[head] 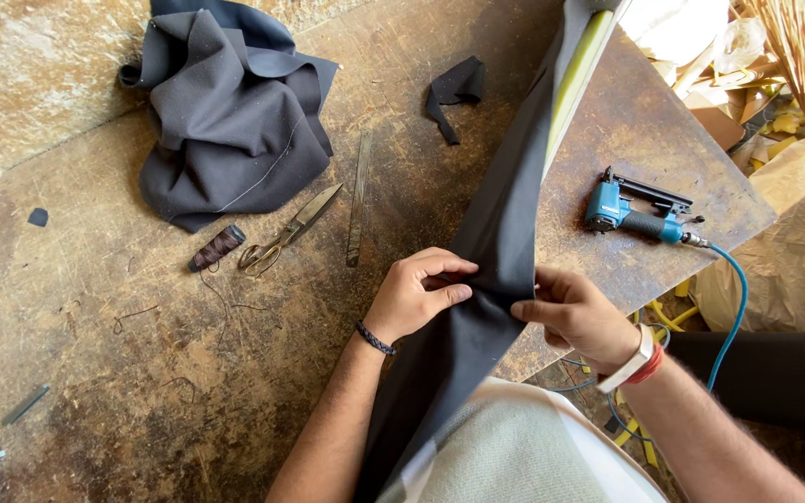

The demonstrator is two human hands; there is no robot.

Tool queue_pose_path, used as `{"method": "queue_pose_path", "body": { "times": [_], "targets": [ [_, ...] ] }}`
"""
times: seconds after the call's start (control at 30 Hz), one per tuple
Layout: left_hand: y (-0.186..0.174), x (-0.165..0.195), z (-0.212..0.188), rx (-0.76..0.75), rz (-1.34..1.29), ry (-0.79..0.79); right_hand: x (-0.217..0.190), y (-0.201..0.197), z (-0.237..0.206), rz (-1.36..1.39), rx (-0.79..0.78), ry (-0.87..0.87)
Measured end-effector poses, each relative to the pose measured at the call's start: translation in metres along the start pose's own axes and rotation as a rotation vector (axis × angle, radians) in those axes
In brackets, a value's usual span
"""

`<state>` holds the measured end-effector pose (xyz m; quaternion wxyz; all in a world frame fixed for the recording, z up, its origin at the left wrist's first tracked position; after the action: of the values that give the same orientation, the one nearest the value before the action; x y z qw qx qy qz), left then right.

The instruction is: The person lays a long strip of gray fabric over a wooden frame on a workbench, folds the fabric edge over the frame, and uses a pneumatic nail gun to staple the fabric along the frame, working section by section along its length.

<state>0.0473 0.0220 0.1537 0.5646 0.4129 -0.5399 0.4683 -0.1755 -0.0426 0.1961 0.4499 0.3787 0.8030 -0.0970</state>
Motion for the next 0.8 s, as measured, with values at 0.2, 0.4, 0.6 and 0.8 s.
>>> {"method": "queue_pose_path", "body": {
  "times": [0.2,0.4,0.6,0.8],
  "targets": [
    [0.015,0.016,0.001,0.139,0.276,0.118,-0.008,0.011,0.011,0.009,0.083,-0.244],
    [0.035,0.036,0.004,0.207,0.699,0.32,-0.016,0.007,-0.013,-0.596,0.195,-0.14],
    [0.036,0.043,0.007,0.196,0.718,0.376,-0.017,-0.019,-0.038,-0.795,0.16,-0.35],
    [0.036,0.046,0.007,0.244,0.679,0.392,0.005,-0.001,-0.02,0.428,-0.311,-0.742]
  ]
}}
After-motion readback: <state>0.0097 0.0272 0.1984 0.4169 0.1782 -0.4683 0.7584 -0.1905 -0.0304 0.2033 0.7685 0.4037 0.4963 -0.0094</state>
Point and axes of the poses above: each hand's wrist, its own z-axis towards the middle knuckle, its own y-axis out of the palm, x = y × z, the point moved 3 cm from there along z, towards the middle knuckle, and after that the axes turned 13 degrees about -x, right-handed, at the moved point
